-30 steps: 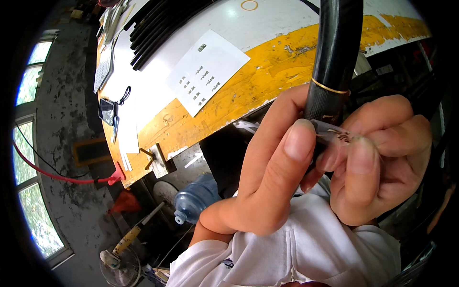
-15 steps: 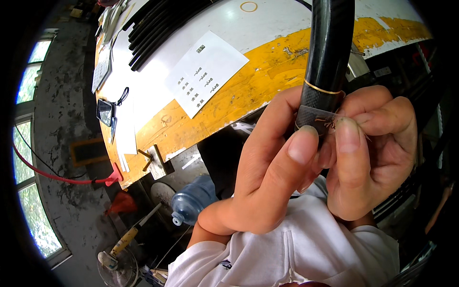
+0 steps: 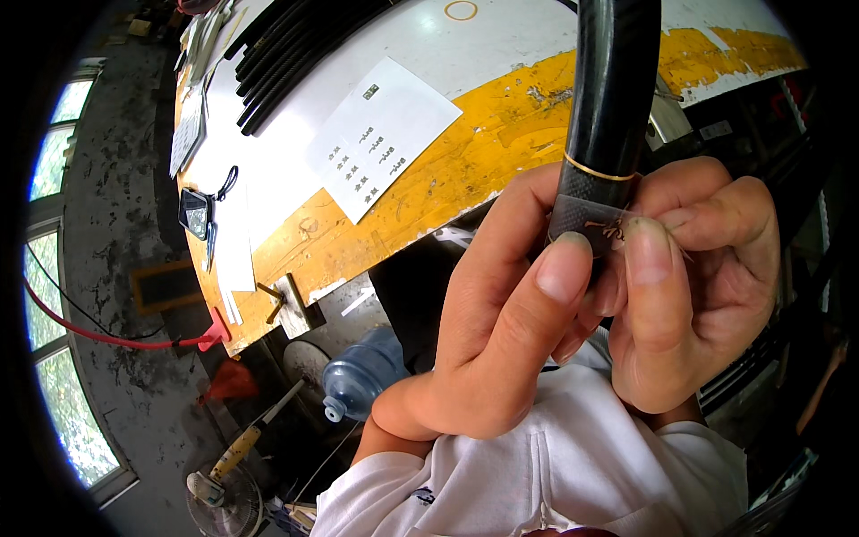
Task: The person picks up a small adhesive label from a sheet and carefully applies it to the end of a long black pole. The person then smooths the label by hand before setting the pole aside.
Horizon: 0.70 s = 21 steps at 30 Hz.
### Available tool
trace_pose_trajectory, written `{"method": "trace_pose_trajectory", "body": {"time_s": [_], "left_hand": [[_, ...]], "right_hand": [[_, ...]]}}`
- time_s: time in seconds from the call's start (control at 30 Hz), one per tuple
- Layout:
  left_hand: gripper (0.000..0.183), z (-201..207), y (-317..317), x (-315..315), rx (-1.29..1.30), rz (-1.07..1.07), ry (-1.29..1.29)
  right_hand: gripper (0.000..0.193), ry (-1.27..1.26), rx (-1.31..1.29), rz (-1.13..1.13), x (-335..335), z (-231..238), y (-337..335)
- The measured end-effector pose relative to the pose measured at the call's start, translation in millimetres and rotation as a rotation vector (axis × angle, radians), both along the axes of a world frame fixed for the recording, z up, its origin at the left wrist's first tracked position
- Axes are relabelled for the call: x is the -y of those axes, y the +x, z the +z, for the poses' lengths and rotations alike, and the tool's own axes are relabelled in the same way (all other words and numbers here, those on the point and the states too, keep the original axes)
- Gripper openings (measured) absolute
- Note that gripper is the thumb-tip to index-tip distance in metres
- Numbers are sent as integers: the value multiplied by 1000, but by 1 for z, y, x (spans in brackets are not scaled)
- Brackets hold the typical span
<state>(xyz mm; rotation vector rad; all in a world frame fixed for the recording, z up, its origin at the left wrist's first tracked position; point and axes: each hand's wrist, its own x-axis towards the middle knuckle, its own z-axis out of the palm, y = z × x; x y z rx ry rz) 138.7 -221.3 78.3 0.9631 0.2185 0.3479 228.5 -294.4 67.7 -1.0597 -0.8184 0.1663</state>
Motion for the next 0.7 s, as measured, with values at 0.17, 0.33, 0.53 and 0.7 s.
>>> {"method": "trace_pose_trajectory", "body": {"time_s": [0.17, 0.33, 0.53, 0.7], "left_hand": [[48, 0, 0, -1, -3, 3, 7], [47, -3, 0, -4, 6, 1, 8], [45, -2, 0, -5, 20, 3, -1], [43, -4, 0, -5, 37, -8, -3]], "right_hand": [[10, 27, 11, 12, -2, -3, 1], [10, -4, 0, 14, 1, -4, 3], [9, 14, 2, 37, 1, -5, 5], [13, -18, 96, 55, 7, -6, 11]]}}
